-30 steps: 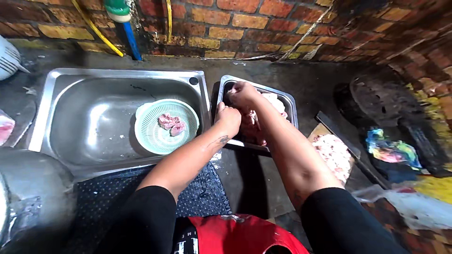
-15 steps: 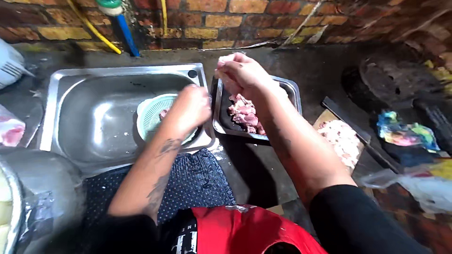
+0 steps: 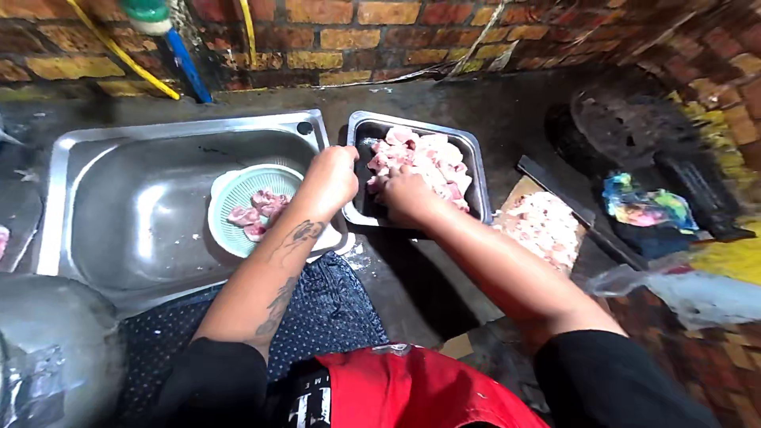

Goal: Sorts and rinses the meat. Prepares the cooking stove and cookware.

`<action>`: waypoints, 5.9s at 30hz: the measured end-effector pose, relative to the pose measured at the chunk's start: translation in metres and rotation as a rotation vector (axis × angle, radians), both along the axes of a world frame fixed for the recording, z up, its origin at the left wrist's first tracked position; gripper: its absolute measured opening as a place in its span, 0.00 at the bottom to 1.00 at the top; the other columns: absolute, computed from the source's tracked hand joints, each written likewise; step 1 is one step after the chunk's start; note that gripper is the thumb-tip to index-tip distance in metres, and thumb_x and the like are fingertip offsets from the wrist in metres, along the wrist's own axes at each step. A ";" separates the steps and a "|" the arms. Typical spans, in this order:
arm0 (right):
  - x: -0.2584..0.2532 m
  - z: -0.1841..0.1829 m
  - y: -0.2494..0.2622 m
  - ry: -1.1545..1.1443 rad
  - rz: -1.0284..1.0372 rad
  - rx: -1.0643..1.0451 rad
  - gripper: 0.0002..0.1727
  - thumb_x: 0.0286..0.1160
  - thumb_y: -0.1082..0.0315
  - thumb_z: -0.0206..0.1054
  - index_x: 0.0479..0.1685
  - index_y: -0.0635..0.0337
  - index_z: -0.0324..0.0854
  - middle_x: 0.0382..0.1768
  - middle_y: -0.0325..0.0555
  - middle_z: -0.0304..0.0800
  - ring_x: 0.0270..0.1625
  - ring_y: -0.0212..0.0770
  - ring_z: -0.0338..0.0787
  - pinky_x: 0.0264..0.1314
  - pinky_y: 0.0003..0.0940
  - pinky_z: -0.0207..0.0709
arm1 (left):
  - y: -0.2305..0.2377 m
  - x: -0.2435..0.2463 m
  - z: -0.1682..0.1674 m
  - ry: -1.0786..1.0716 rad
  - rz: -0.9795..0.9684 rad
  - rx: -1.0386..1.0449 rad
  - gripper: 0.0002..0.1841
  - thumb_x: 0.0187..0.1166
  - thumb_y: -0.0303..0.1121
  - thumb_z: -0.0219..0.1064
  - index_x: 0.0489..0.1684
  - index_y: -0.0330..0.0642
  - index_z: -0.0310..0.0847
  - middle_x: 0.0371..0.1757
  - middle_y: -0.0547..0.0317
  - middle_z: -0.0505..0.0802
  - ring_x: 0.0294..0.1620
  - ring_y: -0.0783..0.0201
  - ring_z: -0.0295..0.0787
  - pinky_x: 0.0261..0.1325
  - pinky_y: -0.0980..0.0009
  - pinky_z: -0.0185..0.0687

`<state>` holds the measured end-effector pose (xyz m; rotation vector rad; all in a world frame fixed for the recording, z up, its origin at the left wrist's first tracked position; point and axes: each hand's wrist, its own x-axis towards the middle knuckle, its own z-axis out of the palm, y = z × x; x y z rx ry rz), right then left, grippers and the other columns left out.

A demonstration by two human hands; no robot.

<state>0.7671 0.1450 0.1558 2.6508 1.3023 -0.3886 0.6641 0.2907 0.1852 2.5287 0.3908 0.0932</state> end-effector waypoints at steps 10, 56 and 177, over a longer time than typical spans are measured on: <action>0.000 0.010 -0.046 0.037 -0.245 0.606 0.23 0.68 0.72 0.74 0.64 0.68 0.83 0.59 0.66 0.87 0.61 0.66 0.89 0.60 0.67 0.83 | -0.028 0.041 0.007 -0.254 0.105 -0.035 0.20 0.80 0.24 0.58 0.69 0.35 0.82 0.61 0.39 0.91 0.63 0.45 0.90 0.69 0.47 0.81; -0.073 0.021 -0.002 1.318 -0.264 1.053 0.27 0.76 0.77 0.56 0.76 0.54 0.73 0.51 0.43 0.89 0.38 0.31 0.87 0.41 0.29 0.85 | -0.016 -0.071 -0.057 -0.620 0.431 -1.907 0.12 0.75 0.32 0.48 0.39 0.47 0.79 0.31 0.62 0.88 0.25 0.71 0.84 0.28 0.75 0.81; -0.001 0.022 0.010 0.253 -0.482 0.835 0.32 0.73 0.59 0.75 0.78 0.57 0.77 0.79 0.69 0.73 0.82 0.69 0.71 0.80 0.65 0.69 | 0.058 -0.099 -0.035 -0.156 0.505 -0.383 0.25 0.82 0.38 0.71 0.75 0.36 0.77 0.74 0.35 0.83 0.77 0.38 0.78 0.78 0.37 0.70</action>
